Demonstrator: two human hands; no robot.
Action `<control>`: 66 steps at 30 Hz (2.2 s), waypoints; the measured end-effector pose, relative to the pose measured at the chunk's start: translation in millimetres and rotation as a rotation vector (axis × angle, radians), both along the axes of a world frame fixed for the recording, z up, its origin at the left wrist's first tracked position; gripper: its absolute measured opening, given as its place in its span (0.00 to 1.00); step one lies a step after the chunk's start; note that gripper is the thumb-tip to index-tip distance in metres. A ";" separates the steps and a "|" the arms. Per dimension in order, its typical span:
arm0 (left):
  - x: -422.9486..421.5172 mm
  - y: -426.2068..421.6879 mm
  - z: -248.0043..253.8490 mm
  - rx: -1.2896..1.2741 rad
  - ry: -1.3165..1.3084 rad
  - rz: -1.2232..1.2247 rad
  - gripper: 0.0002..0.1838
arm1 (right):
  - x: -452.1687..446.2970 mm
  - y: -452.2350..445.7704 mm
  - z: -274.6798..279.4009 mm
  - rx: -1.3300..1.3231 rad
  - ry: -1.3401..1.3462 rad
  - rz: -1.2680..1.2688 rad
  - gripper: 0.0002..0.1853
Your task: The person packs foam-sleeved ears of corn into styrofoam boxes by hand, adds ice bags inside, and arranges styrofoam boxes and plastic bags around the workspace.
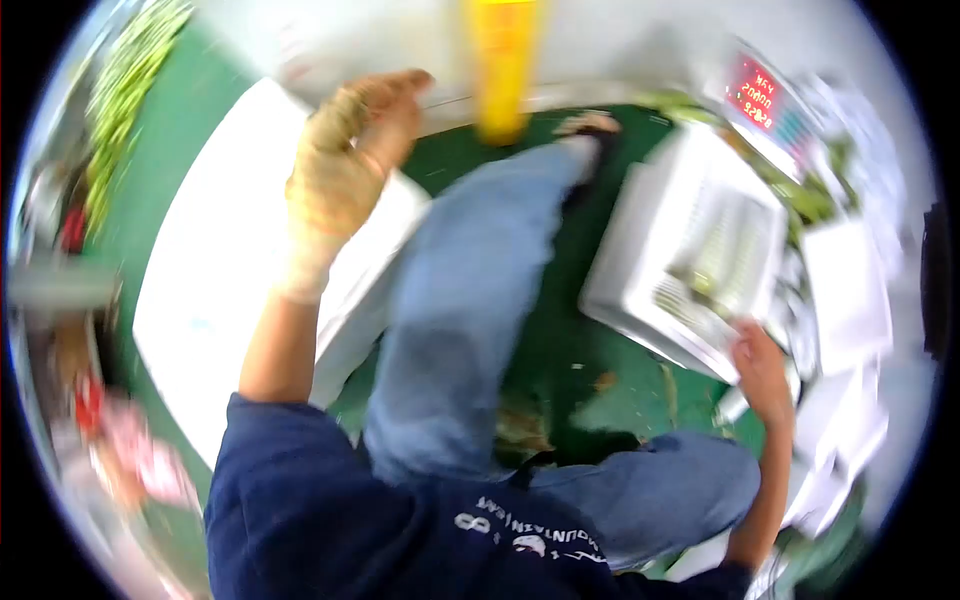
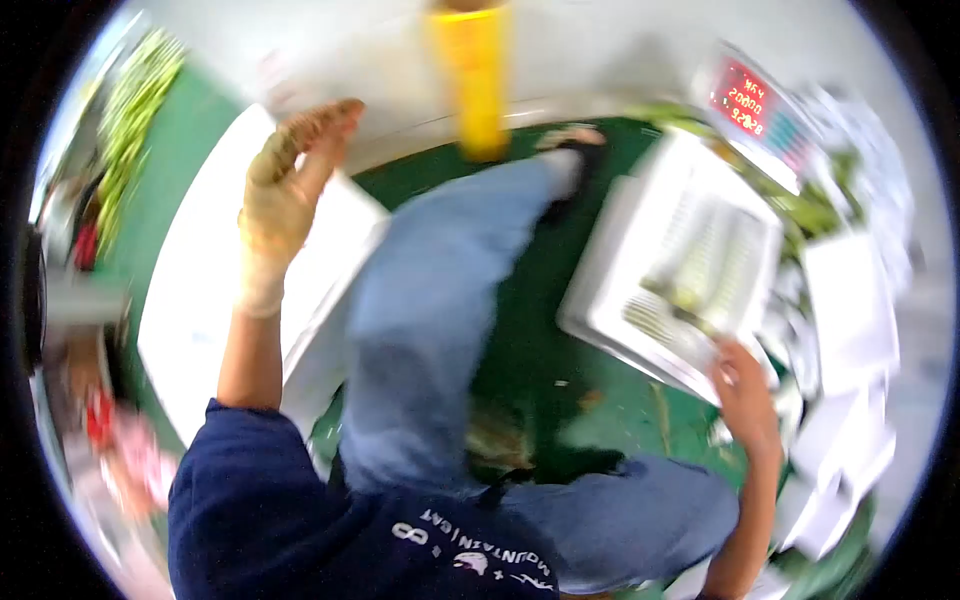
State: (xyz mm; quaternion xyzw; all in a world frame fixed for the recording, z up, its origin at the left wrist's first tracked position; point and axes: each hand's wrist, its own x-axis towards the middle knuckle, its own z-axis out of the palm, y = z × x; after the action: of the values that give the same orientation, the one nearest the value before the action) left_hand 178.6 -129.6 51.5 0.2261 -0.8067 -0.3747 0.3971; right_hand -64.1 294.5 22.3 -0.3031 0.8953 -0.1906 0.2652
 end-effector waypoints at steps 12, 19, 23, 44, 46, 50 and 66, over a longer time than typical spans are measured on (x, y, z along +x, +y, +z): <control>233.6 -134.5 -270.9 0.000 -1.340 0.152 0.41 | 137.4 235.9 -17.5 -0.155 0.114 -0.688 0.07; 234.7 -163.9 -290.6 0.175 -1.179 0.166 0.27 | 260.9 205.2 15.0 -0.028 0.279 -0.738 0.07; 253.4 -155.5 -244.8 0.031 -1.228 0.180 0.21 | 275.0 204.2 18.9 -0.018 0.317 -0.735 0.07; -226.4 273.4 -89.0 -1.272 -0.484 -0.883 0.22 | 54.6 129.1 27.6 -0.070 0.271 -0.163 0.07; -225.4 252.6 -81.2 -1.273 -0.414 -1.018 0.25 | 42.5 107.9 20.3 -0.099 0.321 -0.156 0.08; -252.8 219.2 -58.7 -1.003 -0.644 -1.296 0.26 | 0.1 55.8 -35.0 -0.177 0.449 -0.387 0.26; -288.3 85.1 -202.4 0.749 -0.809 -0.899 0.17 | -14.7 48.2 -120.2 -0.285 -0.032 -0.691 0.21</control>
State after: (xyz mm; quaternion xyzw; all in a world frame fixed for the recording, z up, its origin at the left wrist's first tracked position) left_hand -109.7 -44.5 -150.9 0.1142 -0.7230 -0.6410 -0.2310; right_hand -78.9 342.7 -97.9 -0.0137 0.9050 -0.3962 0.1542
